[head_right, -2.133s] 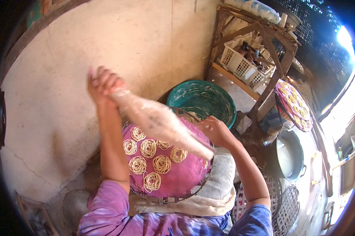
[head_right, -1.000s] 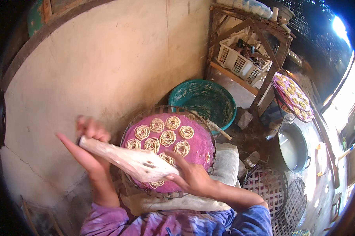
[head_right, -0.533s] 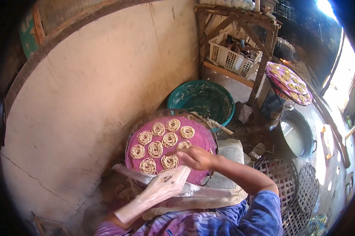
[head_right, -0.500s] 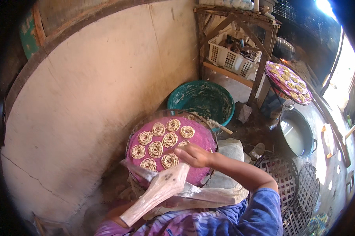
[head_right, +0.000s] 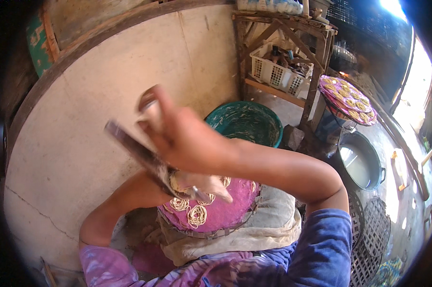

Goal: The person uses a wooden extruder to press dough into thin strands, forming spiral-shaped noodles on a pink mat. They repeatedly load dough into the extruder, press it out, and arrange the resulting noodles into neat coils.

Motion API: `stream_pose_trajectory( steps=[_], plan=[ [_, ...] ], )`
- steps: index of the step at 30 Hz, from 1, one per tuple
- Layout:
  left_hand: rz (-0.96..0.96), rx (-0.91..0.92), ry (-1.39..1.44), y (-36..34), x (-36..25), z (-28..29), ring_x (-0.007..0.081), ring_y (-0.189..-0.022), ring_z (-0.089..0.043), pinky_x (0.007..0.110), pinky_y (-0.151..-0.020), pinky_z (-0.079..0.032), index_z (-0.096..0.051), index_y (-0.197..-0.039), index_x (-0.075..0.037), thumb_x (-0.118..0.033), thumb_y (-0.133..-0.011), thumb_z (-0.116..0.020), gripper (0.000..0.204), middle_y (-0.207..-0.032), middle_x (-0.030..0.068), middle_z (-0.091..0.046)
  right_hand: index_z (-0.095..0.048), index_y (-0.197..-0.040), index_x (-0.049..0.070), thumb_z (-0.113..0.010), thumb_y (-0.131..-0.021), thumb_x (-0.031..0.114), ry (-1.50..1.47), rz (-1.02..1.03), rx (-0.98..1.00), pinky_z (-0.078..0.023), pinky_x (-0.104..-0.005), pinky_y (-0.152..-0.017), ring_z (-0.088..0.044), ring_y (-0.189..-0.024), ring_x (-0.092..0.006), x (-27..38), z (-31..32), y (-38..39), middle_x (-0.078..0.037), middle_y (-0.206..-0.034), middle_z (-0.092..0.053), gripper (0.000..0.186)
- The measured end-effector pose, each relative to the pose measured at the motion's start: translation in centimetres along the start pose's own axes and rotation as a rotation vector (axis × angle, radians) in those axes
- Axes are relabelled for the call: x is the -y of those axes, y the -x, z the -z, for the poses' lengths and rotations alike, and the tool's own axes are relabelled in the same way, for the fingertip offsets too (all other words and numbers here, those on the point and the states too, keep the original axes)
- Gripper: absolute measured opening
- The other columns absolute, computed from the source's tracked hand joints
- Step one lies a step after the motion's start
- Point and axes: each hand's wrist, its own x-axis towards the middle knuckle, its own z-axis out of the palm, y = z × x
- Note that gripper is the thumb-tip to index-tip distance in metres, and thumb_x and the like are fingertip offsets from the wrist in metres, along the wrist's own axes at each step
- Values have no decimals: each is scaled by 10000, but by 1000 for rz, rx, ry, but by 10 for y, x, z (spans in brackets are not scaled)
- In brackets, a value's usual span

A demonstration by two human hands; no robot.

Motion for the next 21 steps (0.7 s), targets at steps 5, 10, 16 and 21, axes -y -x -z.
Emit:
stream_pose_trajectory(
  steps=[5, 10, 16, 21],
  plan=[
    [336, -305, 299, 32, 45, -5, 242, -939, -652, 424, -850, -508, -600, -1087, -45, -240, -878, -664, 293, -981, 87, -663, -498, -1069, 81, -522, -979, 234, -120, -297, -727, -473, -302, -590, -537, -664, -121, -12, 69, 19, -20, -779, -522, 180],
    [-165, -1015, 1277, 8, 54, -37, 297, -1101, -591, 468, -934, -465, -544, -1190, -35, -242, -937, -565, 328, -1088, 128, -639, -393, -1018, 132, -508, -992, 316, -885, 69, -1157, -523, -366, -702, -536, -650, -157, -90, 27, 19, -22, -732, -473, 218],
    [-668, -1246, 956, 100, 63, 22, 243, -1007, -548, 398, -929, -416, -541, -1118, -24, -216, -936, -516, 266, -1072, 96, -589, -573, -1184, 62, -556, -901, 109, -283, -757, -147, -442, -377, -858, -553, -961, -228, -137, -76, 106, -87, -1031, -565, 288],
    [-30, -1566, 518, 178, 74, 2, 181, -891, -546, 346, -865, -411, -593, -1061, 1, -189, -906, -579, 247, -957, 74, -580, -718, -976, 114, -575, -711, -11, 573, -353, 327, -414, -435, -890, -494, -1005, -323, -142, -106, 165, -126, -1103, -531, 326]
  ],
)
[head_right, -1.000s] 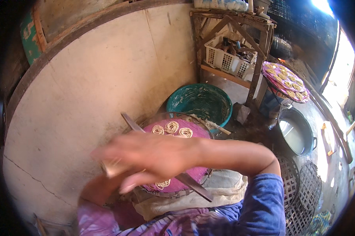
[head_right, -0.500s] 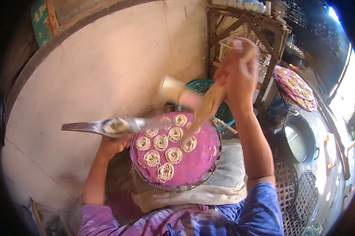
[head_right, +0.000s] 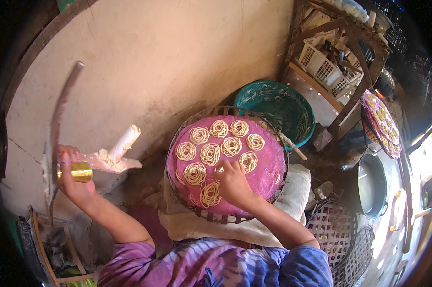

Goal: The person uses a wooden extruder to press dough into thin strands, forming spiral-shaped noodles on a pink mat. They repeatedly load dough into the extruder, press it out, and arrange the resulting noodles into neat coils.

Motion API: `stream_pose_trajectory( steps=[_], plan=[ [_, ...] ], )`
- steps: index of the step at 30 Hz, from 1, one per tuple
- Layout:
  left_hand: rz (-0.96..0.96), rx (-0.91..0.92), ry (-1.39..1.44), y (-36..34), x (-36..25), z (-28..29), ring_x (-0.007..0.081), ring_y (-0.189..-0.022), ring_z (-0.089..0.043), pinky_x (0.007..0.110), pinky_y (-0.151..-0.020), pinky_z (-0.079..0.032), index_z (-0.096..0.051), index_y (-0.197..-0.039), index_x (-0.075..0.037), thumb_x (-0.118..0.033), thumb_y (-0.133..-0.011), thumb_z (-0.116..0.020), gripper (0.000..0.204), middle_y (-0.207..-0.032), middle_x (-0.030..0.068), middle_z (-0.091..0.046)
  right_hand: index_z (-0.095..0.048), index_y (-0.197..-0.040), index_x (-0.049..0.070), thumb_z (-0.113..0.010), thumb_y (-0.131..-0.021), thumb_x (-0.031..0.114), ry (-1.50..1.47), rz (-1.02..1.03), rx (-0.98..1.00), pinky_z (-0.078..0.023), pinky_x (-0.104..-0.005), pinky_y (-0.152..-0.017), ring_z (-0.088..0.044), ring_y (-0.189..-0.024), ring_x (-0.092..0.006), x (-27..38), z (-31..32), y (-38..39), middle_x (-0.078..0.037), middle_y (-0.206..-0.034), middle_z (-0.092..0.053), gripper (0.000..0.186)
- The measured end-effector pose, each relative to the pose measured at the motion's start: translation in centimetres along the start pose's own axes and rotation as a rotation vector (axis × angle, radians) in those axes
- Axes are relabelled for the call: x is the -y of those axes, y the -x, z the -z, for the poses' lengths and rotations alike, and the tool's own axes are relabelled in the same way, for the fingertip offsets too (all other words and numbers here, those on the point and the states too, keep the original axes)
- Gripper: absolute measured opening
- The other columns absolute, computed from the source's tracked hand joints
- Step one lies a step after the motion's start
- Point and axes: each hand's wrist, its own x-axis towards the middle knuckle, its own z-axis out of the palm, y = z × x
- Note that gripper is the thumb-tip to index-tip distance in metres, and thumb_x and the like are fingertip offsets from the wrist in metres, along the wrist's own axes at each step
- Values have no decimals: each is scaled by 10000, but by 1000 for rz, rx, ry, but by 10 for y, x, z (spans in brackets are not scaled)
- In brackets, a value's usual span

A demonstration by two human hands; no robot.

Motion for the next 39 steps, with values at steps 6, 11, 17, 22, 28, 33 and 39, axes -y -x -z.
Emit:
stream_pose_trajectory(
  steps=[6, 11, 17, 22, 28, 33, 39],
  plan=[
    [259, -389, -201, 43, 27, 0, 132, -837, -550, 306, -783, -441, -654, -998, 0, -134, -859, -673, 194, -898, 40, -607, -730, -962, 168, -565, -691, -25, 106, 25, 30, -391, -435, -915, -483, -1042, -319, 5, -22, -1, -105, -1099, -549, 371],
    [324, -380, -207, 50, 31, 4, 116, -803, -538, 275, -745, -432, -658, -975, -20, -99, -859, -663, 141, -878, 15, -607, -725, -969, 165, -564, -701, -22, -42, -6, 14, -396, -430, -912, -490, -1034, -313, 6, -12, 0, -92, -1095, -550, 364],
    [342, -394, -222, 54, 38, 9, 165, -918, -614, 298, -820, -495, -644, -1045, 41, -47, -837, -679, 228, -1024, 98, -657, -716, -931, 149, -578, -719, 61, 255, 106, -28, -396, -444, -891, -489, -1045, -283, 11, 2, 4, -84, -1113, -544, 267],
    [301, -358, -210, 57, 37, 5, 111, -781, -531, 264, -704, -427, -659, -961, -4, -87, -836, -691, 153, -870, 21, -613, -713, -930, 165, -579, -716, 95, 220, 171, -42, -379, -439, -897, -481, -1073, -274, 23, 11, 19, -79, -1136, -536, 262],
    [290, -367, -217, 57, 34, 3, 116, -778, -540, 268, -707, -434, -659, -960, -5, -82, -838, -692, 148, -888, 31, -622, -721, -971, 209, -611, -696, 145, 171, 241, 97, -370, -418, -878, -468, -1079, -263, 36, 3, 45, -46, -1182, -532, 303],
    [288, -337, -230, 57, 32, 1, 116, -776, -541, 267, -705, -436, -659, -963, -2, -86, -840, -693, 153, -882, 34, -619, -720, -952, 196, -645, -696, 108, 9, 131, 38, -377, -403, -832, -496, -1008, -256, 35, -1, 50, -28, -1124, -557, 281],
    [280, -338, -223, 56, 33, -2, 125, -800, -565, 276, -727, -462, -657, -974, 15, -78, -846, -683, 160, -906, 53, -630, -698, -876, 149, -681, -716, 116, -20, 51, -25, -375, -395, -765, -508, -922, -253, 28, 6, 43, -27, -1053, -561, 164]
  ],
)
